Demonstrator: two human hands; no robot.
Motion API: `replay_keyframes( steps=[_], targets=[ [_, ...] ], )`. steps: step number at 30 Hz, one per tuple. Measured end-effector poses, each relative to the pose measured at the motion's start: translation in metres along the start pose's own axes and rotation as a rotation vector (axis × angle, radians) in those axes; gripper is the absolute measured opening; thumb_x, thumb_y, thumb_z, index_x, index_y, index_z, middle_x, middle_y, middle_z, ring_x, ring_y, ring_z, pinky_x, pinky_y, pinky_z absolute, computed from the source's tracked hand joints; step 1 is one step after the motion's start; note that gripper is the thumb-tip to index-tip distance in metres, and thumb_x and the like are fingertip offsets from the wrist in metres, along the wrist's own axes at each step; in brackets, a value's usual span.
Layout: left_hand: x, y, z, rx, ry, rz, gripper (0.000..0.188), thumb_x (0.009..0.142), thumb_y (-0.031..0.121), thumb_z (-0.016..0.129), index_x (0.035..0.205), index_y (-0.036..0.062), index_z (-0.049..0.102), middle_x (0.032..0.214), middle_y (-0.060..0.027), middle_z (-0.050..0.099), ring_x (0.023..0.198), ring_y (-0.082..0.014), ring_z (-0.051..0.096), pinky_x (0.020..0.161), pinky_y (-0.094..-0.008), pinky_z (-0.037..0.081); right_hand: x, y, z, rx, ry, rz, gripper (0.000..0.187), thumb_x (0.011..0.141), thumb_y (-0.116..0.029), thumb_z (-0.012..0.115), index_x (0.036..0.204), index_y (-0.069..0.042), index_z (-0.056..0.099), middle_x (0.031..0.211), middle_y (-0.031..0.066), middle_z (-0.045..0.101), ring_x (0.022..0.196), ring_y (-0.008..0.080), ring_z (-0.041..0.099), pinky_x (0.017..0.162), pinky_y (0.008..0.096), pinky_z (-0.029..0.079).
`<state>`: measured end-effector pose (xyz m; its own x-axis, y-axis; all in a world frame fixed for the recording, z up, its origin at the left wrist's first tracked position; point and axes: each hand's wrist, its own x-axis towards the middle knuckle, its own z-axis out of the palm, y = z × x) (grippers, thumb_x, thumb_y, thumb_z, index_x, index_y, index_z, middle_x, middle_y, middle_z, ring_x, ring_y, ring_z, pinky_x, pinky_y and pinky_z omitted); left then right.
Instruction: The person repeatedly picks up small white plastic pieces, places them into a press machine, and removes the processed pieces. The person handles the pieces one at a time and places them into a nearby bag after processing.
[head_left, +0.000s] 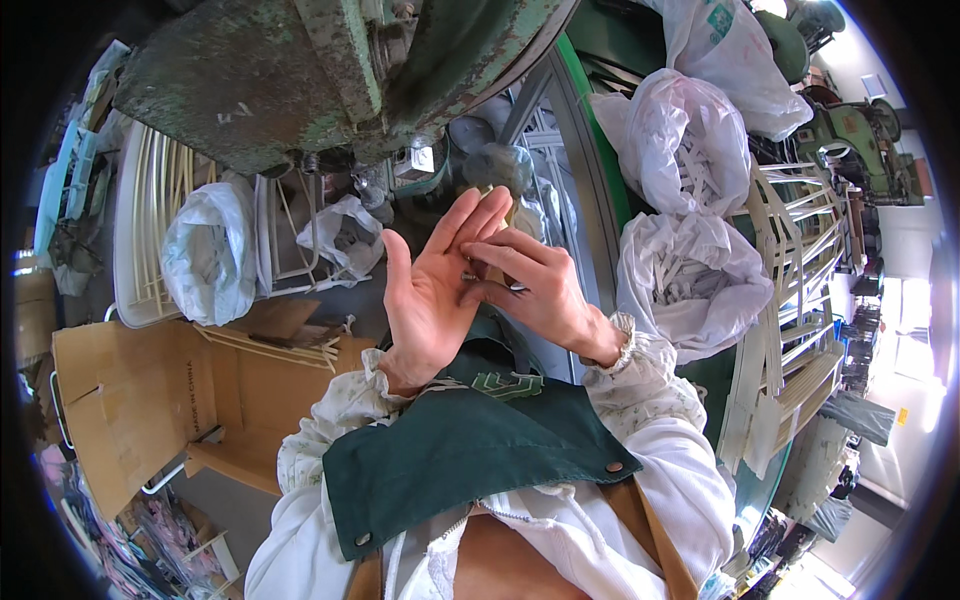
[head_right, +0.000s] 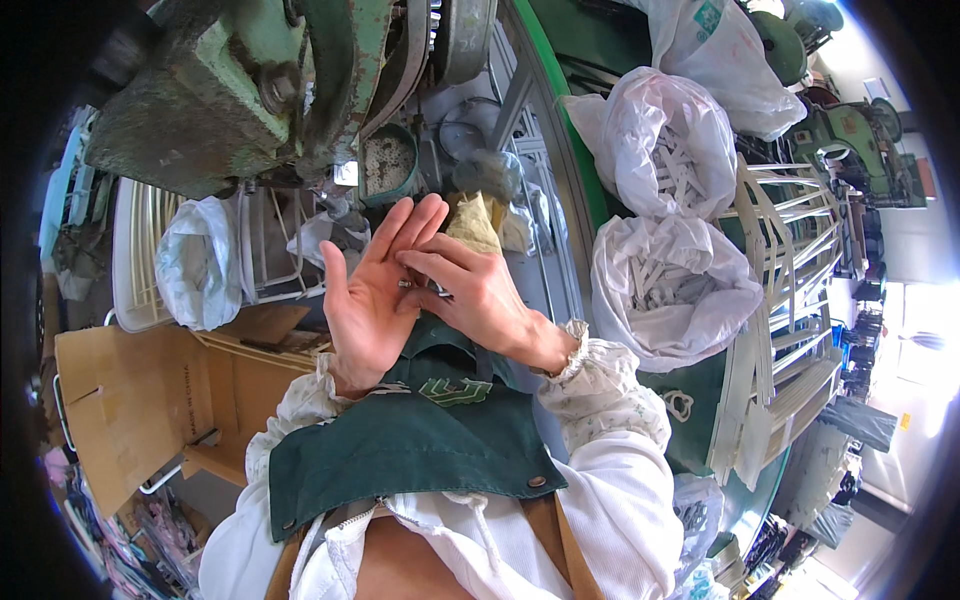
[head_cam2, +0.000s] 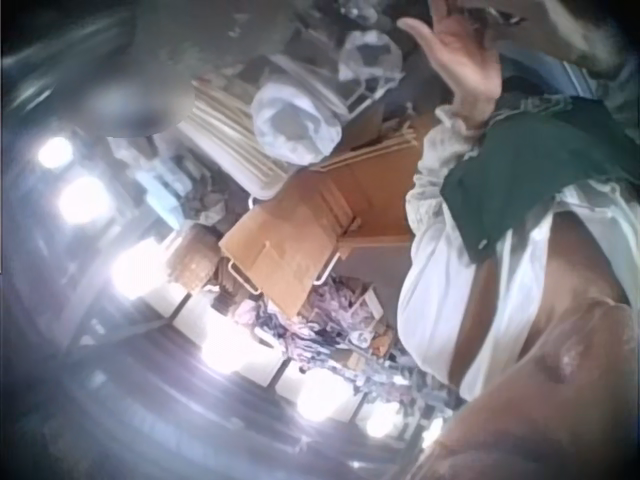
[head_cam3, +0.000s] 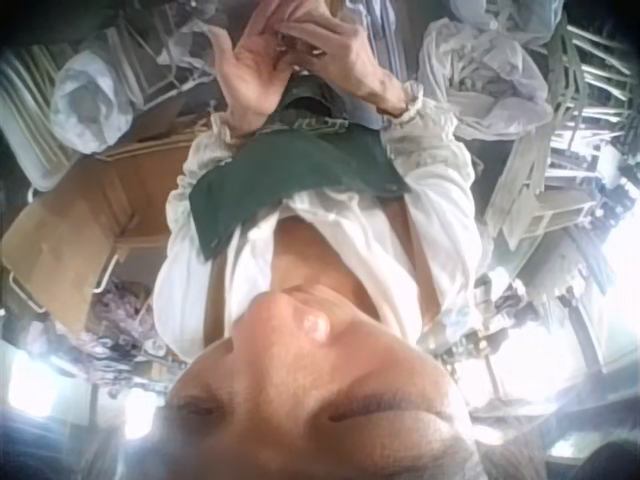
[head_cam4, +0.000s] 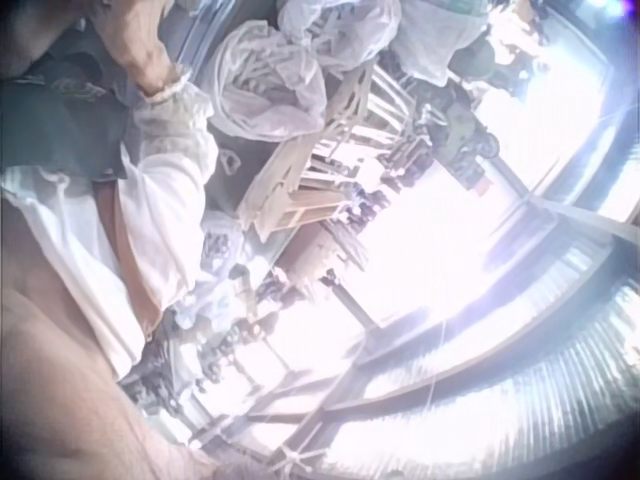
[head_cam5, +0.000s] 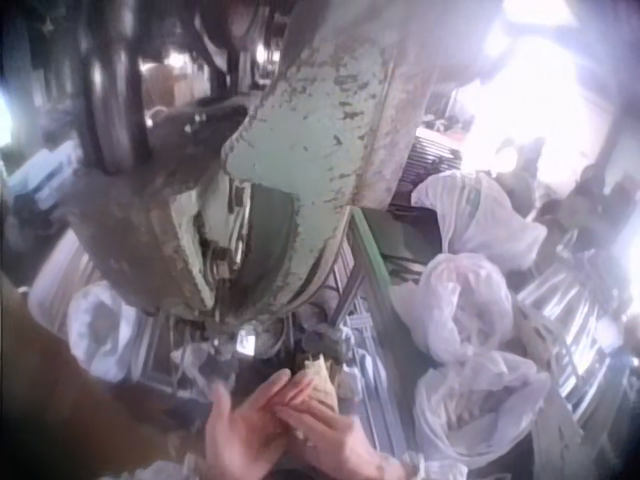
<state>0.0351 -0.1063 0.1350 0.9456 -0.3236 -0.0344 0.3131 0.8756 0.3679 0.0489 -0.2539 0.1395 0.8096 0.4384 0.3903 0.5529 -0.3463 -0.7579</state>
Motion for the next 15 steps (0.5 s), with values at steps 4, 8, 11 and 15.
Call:
replay_keyframes(
  steps=[4,8,11,15],
  targets=[
    [-0.004,-0.003,0.006,0.11,-0.043,0.05,0.086,0.09,0.071,0.014,0.146,0.0061,0.028,0.15,-0.0171,0.028,0.14,-0.0287,0.024,0.111,-0.0389,0.021,-0.003,0.005,-0.002,0.114,-0.008,-0.036,0.039,0.064,0.001,0.076,0.102,0.0,0.065,0.098,0.0129,0.063,0.08,0.0275,0.065,0.069,0.0336,0.054],
    [-0.005,-0.006,0.007,0.094,-0.1,0.056,0.085,0.091,0.069,0.014,0.146,0.0056,0.028,0.15,-0.018,0.029,0.138,-0.0277,0.027,0.11,-0.0379,0.022,-0.005,0.008,-0.004,0.141,0.042,-0.049,0.036,0.065,0.002,0.075,0.1,-0.001,0.066,0.095,0.0115,0.063,0.079,0.0274,0.065,0.068,0.0335,0.054],
    [-0.006,-0.008,0.009,0.071,-0.119,0.098,0.083,0.092,0.068,0.015,0.146,0.0052,0.028,0.15,-0.0184,0.029,0.137,-0.0268,0.029,0.109,-0.0373,0.023,-0.005,0.001,-0.005,0.051,0.062,-0.082,0.039,0.066,0.005,0.074,0.103,-0.002,0.065,0.093,0.0116,0.063,0.077,0.027,0.065,0.063,0.0326,0.054],
    [-0.011,-0.007,0.014,0.136,-0.087,0.089,0.083,0.093,0.065,0.017,0.144,0.0016,0.03,0.15,-0.0175,0.028,0.14,-0.0274,0.026,0.114,-0.0389,0.016,-0.006,-0.017,-0.009,-0.344,-0.07,-0.149,0.04,0.068,0.001,0.066,0.107,0.002,0.061,0.099,0.0142,0.061,0.079,0.0267,0.066,0.06,0.0335,0.054]
  ],
)
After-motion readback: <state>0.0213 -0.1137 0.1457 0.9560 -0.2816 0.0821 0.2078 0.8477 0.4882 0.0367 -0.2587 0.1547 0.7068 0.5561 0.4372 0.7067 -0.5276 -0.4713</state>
